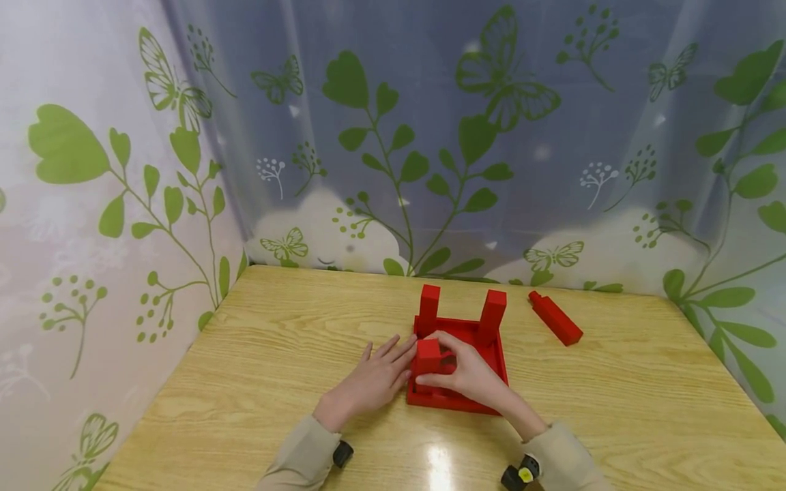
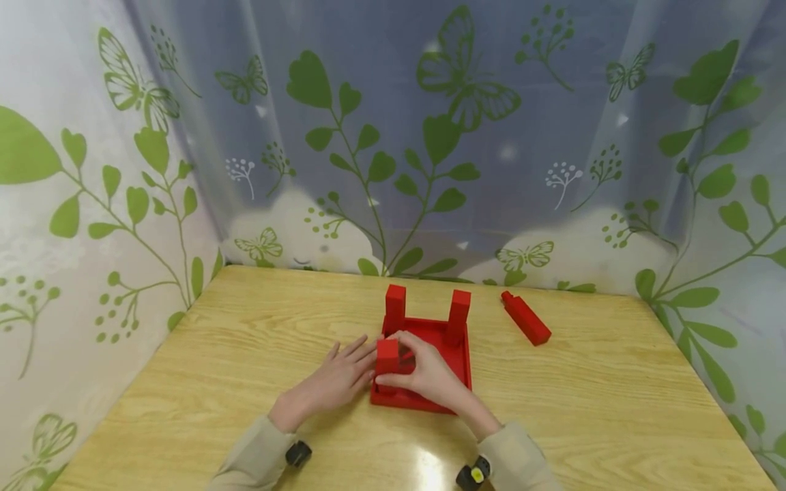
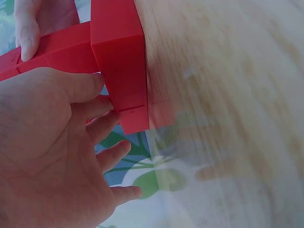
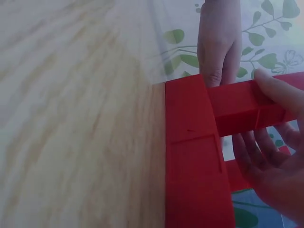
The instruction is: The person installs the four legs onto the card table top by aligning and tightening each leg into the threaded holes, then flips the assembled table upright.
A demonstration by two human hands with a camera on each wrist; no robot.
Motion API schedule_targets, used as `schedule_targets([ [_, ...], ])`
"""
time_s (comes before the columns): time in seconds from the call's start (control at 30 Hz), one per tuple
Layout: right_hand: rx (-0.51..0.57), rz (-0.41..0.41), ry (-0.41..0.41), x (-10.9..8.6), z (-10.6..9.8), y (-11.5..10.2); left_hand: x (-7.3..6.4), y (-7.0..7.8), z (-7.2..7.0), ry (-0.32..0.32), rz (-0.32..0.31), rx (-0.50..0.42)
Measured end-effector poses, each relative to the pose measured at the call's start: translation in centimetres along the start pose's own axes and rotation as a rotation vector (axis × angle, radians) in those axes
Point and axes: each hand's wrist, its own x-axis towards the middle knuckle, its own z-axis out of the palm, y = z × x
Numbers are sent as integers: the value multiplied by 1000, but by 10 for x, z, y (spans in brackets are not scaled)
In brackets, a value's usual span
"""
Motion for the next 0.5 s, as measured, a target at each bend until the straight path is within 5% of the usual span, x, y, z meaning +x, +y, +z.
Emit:
schedule_targets([
  [0.3,262,-20,-206,-1,-21,4,-1,1,-2,-18,-7,1],
  [0.5,292,0,-276,-3,-29,8,0,1,-3,-15,-7,-1],
])
